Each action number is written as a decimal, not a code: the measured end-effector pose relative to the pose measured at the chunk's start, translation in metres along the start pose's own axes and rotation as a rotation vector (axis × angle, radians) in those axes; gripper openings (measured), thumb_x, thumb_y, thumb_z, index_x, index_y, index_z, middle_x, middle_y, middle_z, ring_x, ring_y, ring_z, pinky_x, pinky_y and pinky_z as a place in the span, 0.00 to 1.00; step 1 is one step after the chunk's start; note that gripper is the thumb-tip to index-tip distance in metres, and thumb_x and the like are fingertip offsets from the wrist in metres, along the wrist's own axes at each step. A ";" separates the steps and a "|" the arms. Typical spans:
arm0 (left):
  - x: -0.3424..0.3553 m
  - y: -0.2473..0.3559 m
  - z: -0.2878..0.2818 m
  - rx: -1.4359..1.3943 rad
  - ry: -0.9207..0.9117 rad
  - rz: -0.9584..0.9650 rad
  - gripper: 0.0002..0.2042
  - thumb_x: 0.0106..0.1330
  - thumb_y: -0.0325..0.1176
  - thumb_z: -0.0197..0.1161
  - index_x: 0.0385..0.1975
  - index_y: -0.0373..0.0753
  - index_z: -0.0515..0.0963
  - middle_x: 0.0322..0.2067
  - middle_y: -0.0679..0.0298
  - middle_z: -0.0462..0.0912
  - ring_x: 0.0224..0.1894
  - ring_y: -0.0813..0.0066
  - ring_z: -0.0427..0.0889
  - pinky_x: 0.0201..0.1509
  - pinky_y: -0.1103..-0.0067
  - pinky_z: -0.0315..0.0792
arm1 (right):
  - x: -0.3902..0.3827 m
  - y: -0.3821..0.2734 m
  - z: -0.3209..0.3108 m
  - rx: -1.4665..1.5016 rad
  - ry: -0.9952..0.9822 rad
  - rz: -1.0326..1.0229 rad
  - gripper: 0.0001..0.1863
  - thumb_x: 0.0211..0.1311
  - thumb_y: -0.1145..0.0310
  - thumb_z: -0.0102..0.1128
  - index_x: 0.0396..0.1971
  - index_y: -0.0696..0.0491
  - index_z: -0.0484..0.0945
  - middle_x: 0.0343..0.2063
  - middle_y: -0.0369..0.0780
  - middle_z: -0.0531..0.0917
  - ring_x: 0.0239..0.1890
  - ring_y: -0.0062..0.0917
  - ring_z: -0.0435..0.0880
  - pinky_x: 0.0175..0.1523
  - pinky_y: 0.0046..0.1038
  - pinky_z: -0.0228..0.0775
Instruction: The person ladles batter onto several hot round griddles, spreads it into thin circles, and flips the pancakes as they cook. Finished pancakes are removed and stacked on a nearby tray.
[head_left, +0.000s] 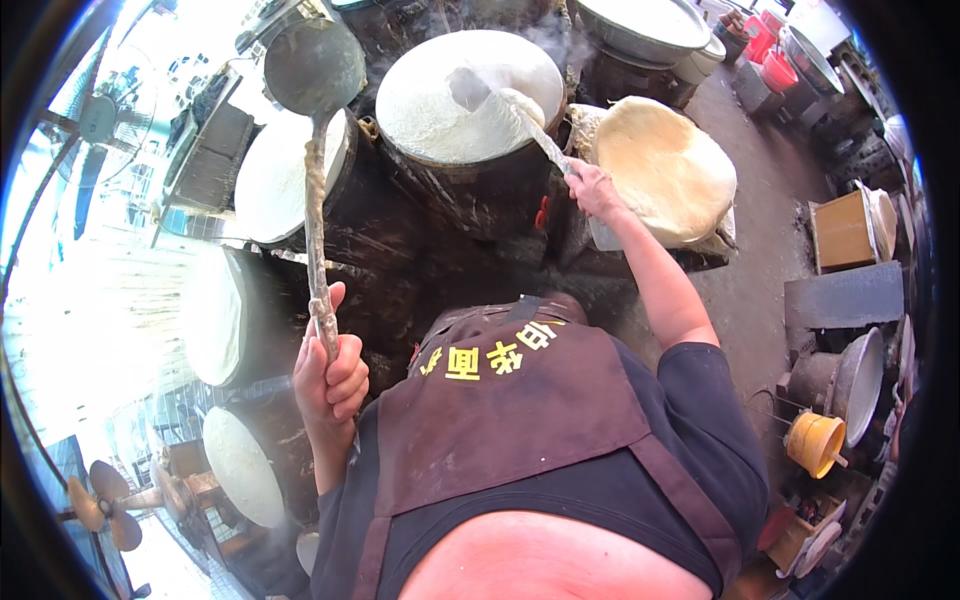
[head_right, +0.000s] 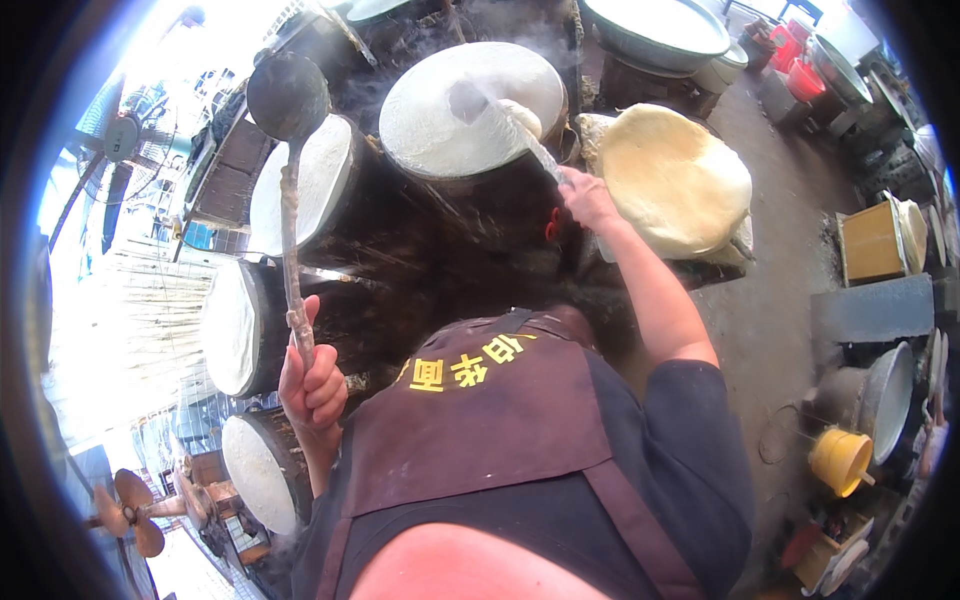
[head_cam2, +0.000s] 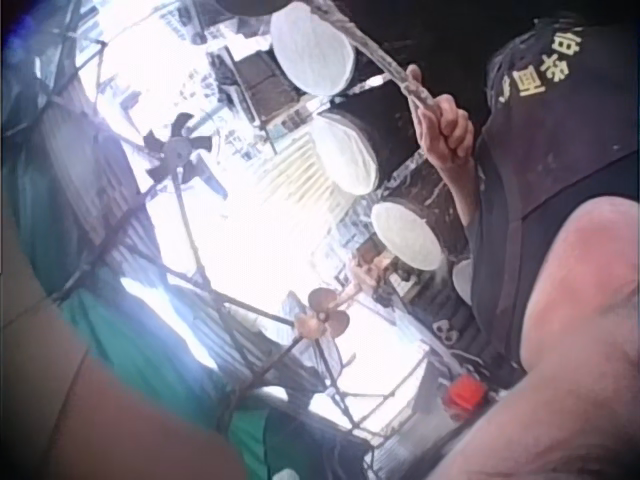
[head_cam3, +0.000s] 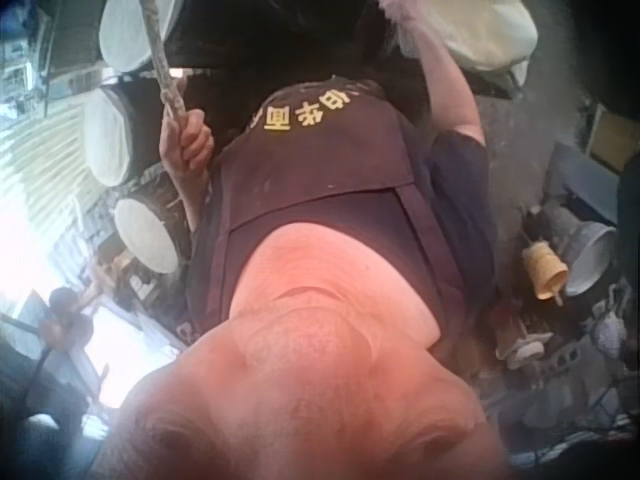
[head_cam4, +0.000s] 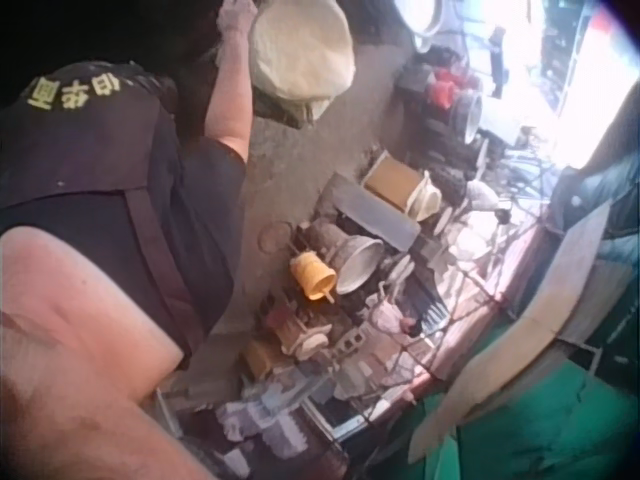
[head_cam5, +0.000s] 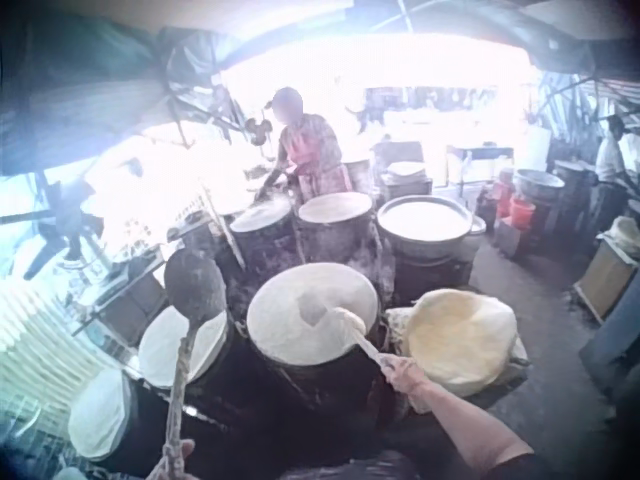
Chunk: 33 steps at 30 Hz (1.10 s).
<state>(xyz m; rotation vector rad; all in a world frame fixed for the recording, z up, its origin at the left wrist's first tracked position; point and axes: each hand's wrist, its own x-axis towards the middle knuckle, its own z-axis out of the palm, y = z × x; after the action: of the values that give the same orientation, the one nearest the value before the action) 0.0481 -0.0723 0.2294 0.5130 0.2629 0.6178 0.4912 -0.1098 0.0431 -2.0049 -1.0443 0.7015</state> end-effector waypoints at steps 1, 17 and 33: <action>0.001 -0.003 0.005 0.006 0.033 0.014 0.30 0.75 0.39 0.46 0.71 0.45 0.41 0.19 0.69 0.60 0.11 0.91 0.55 0.07 0.92 0.55 | 0.007 -0.010 -0.005 0.023 -0.015 0.065 0.21 0.66 0.68 0.49 0.59 0.49 0.71 0.18 0.37 0.76 0.14 0.19 0.74 0.19 0.26 0.70; 0.072 -0.051 0.072 0.087 0.237 0.085 0.31 0.73 0.43 0.50 0.70 0.41 0.45 0.16 0.71 0.58 0.10 0.90 0.53 0.07 0.91 0.55 | 0.097 0.027 -0.048 -0.218 0.012 -0.339 0.20 0.61 0.68 0.55 0.54 0.47 0.73 0.31 0.53 0.82 0.36 0.47 0.82 0.42 0.43 0.73; 0.111 -0.068 0.101 0.101 0.265 0.073 0.31 0.74 0.41 0.48 0.71 0.41 0.43 0.17 0.70 0.57 0.11 0.88 0.53 0.08 0.90 0.53 | 0.152 0.017 -0.057 -0.008 0.036 -0.265 0.20 0.63 0.68 0.53 0.55 0.52 0.71 0.39 0.53 0.81 0.45 0.48 0.79 0.50 0.43 0.70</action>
<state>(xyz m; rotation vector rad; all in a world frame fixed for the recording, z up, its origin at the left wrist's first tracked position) 0.2069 -0.0895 0.2692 0.5396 0.5297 0.7465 0.6191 -0.0079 0.0432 -1.8337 -1.2631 0.5179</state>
